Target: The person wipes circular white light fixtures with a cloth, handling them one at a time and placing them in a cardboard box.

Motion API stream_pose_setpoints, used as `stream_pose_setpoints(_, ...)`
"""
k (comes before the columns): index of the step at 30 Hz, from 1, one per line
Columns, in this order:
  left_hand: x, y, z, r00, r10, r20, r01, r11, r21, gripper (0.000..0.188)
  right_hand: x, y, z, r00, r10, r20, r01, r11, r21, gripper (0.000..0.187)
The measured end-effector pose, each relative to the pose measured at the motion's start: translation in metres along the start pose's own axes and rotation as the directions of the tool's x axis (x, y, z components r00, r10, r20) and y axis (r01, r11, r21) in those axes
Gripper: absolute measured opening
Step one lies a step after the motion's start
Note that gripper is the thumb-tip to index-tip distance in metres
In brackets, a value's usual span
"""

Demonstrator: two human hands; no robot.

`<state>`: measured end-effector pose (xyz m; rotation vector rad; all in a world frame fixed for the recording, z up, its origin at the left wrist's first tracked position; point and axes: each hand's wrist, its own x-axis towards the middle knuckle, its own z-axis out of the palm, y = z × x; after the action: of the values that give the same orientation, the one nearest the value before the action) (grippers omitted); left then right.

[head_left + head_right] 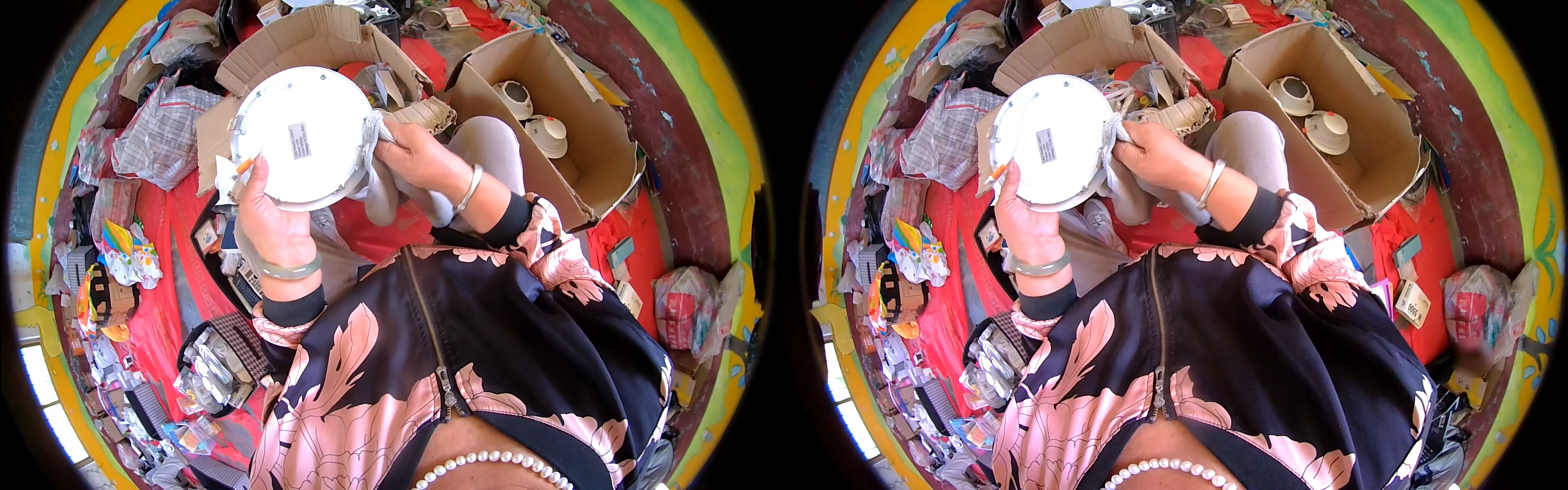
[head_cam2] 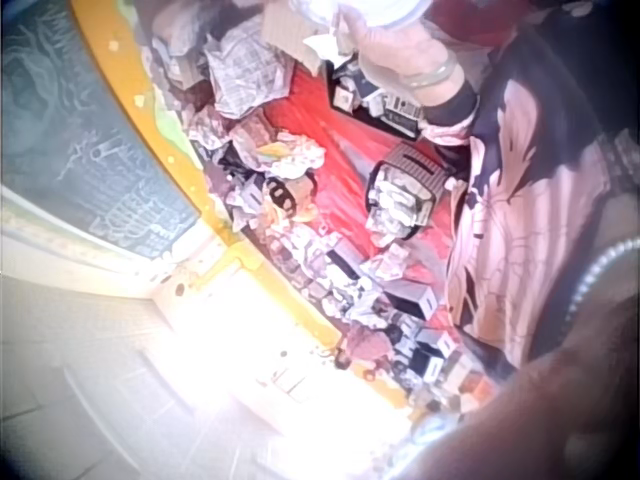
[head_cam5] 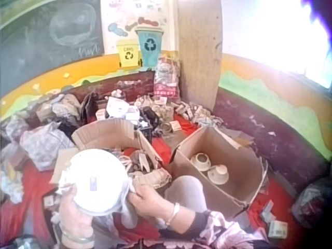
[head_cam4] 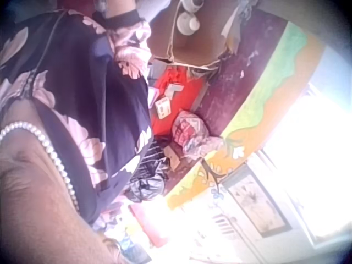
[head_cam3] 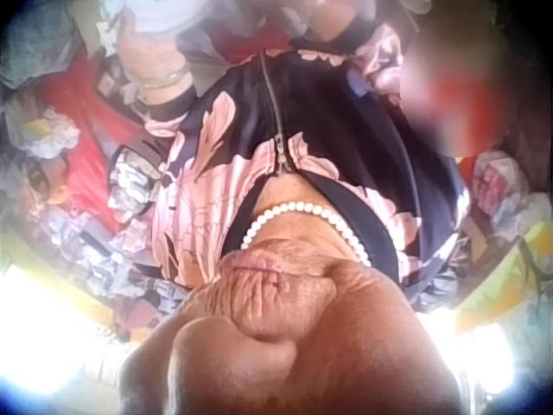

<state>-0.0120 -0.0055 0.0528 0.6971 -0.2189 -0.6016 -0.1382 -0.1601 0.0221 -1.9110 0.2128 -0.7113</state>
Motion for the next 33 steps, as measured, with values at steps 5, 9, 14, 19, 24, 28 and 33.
stream_pose_setpoints(5,-0.003,-0.007,0.003,0.998,-0.039,-0.052,0.037,0.999,-0.026,0.046,-0.004,0.005,0.019,0.944,-0.049,-0.328,-0.006,0.986,-0.165,0.015)
stream_pose_setpoints(9,-0.003,-0.008,0.003,0.997,-0.049,-0.055,0.046,0.997,-0.056,0.048,-0.004,0.003,0.021,0.915,-0.009,-0.403,-0.020,0.997,-0.069,0.018)
stream_pose_setpoints(14,-0.004,-0.011,0.007,0.996,-0.022,-0.089,0.024,0.999,0.027,0.043,-0.005,0.002,0.019,0.880,0.121,-0.460,-0.108,0.993,0.053,0.021)
stream_pose_setpoints(19,0.008,0.009,-0.019,0.990,0.005,-0.140,-0.011,0.999,-0.041,0.044,0.006,0.023,-0.021,0.733,0.543,-0.410,-0.102,0.683,0.723,0.020)
stream_pose_setpoints(24,0.013,0.019,-0.019,0.986,0.050,-0.161,-0.057,0.998,-0.037,0.044,-0.008,0.018,-0.028,0.843,0.498,-0.204,-0.276,0.725,0.631,0.019)
stream_pose_setpoints(28,0.008,0.016,-0.007,0.992,0.064,-0.107,-0.065,0.998,-0.003,0.044,-0.022,-0.005,-0.002,0.913,0.406,0.025,-0.341,0.731,0.591,0.022)
stream_pose_setpoints(33,-0.002,0.000,0.012,0.993,0.074,-0.095,-0.072,0.997,0.018,0.043,-0.014,-0.023,0.036,0.966,0.258,0.012,-0.211,0.762,0.612,0.026)
